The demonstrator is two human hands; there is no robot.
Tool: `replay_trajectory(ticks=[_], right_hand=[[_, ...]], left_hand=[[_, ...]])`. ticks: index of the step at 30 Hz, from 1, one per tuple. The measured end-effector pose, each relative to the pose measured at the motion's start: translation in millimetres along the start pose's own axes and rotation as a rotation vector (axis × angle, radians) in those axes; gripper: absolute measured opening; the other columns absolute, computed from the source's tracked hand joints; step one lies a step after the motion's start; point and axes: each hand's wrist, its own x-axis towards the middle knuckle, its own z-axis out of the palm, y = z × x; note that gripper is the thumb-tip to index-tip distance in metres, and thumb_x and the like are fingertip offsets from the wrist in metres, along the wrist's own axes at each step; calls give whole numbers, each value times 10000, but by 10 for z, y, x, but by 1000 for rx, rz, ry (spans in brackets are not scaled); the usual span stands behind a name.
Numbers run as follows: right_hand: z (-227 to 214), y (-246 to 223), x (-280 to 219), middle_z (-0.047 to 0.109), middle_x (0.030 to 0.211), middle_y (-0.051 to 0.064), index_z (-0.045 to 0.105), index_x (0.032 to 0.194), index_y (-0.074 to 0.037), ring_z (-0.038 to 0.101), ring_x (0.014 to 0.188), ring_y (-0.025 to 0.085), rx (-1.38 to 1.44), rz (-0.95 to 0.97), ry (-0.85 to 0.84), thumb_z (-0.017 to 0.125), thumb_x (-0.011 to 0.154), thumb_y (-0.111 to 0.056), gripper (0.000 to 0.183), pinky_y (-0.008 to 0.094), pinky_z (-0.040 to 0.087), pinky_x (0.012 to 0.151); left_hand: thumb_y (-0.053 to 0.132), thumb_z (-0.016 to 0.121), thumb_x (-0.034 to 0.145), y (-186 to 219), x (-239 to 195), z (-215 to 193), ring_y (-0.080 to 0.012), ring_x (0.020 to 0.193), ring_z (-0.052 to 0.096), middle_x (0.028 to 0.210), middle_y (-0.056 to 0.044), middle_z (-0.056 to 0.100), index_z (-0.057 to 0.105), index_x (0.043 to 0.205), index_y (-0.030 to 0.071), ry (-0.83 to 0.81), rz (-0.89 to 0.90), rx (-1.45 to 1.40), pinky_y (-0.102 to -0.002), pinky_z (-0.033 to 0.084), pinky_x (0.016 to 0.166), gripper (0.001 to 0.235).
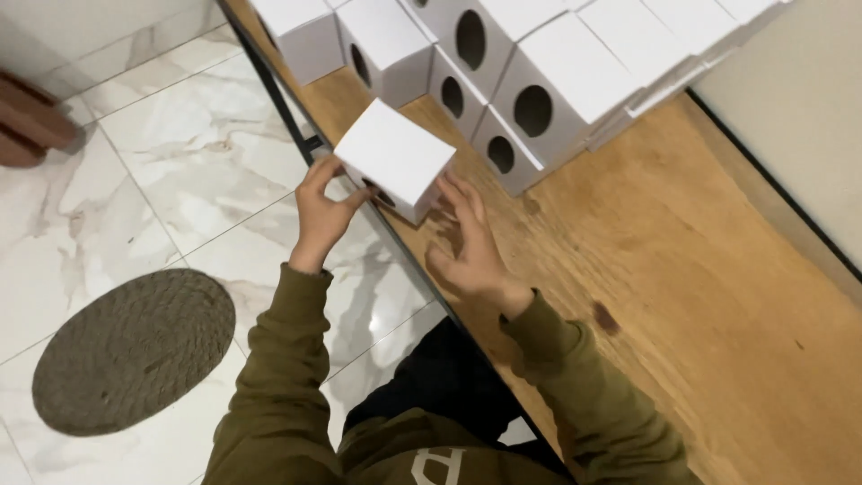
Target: Folding flat cardboard cutouts into three-dimensional boxes and stacking them on a table.
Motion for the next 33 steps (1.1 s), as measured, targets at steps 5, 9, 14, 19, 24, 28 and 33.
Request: replay_trajectory(ticks=[5,9,14,19,24,28,33], right_hand=[[339,391,562,124,1222,232,176,1259,-36,353,1059,414,69,99,-5,515,615,90,739,462,367,847],[531,490,852,104,1226,218,149,1270,-49,335,1083,421,77,78,40,515,611,91,766,462,358,865],[692,557,1042,66,1240,206,151,1274,-63,304,1101,431,87,79,72,518,612,86,771,464,349,878],[775,521,1158,46,1240,184,146,1275,-75,298,1111,418,58,96,74,531,607,97,790,452,340,893],[791,572,1198,54,1232,174,164,1272,-88,308,1103,417,69,73,93,536,609,101,784,462,342,886],[782,620,1197,62,1227,161,172,1274,-107,313,1106,404,68,65,102,535,607,106,789,449,344,885],[776,612,1208,49,1238,178,163,1271,-92,312,1107,412,50,68,78,560,610,81,790,472,336,885]], left_hand=[[60,764,533,-408,391,-197,-237,808,542,836,-94,558,523,926,41,101,-67,-31,-372,359,785,461],[57,752,581,-594,707,-295,-239,808,554,839,-96,579,542,901,48,110,-43,-52,-376,372,773,383],[30,730,602,-831,966,-281,-249,826,550,862,-103,541,537,941,41,94,5,-49,-391,394,781,390],[11,697,632,-1004,1036,-217,-244,827,550,834,-105,533,528,966,27,122,-24,-102,-378,425,771,375],[47,658,690,-1102,1047,-164,-253,859,539,856,-91,548,567,918,51,158,55,41,-359,422,767,246],[69,655,703,-1032,1001,-178,-261,895,520,891,-101,551,568,925,47,157,55,50,-370,408,786,240],[98,638,737,-1041,997,-190,-278,961,479,958,-124,539,556,968,50,124,38,44,-401,370,822,250]])
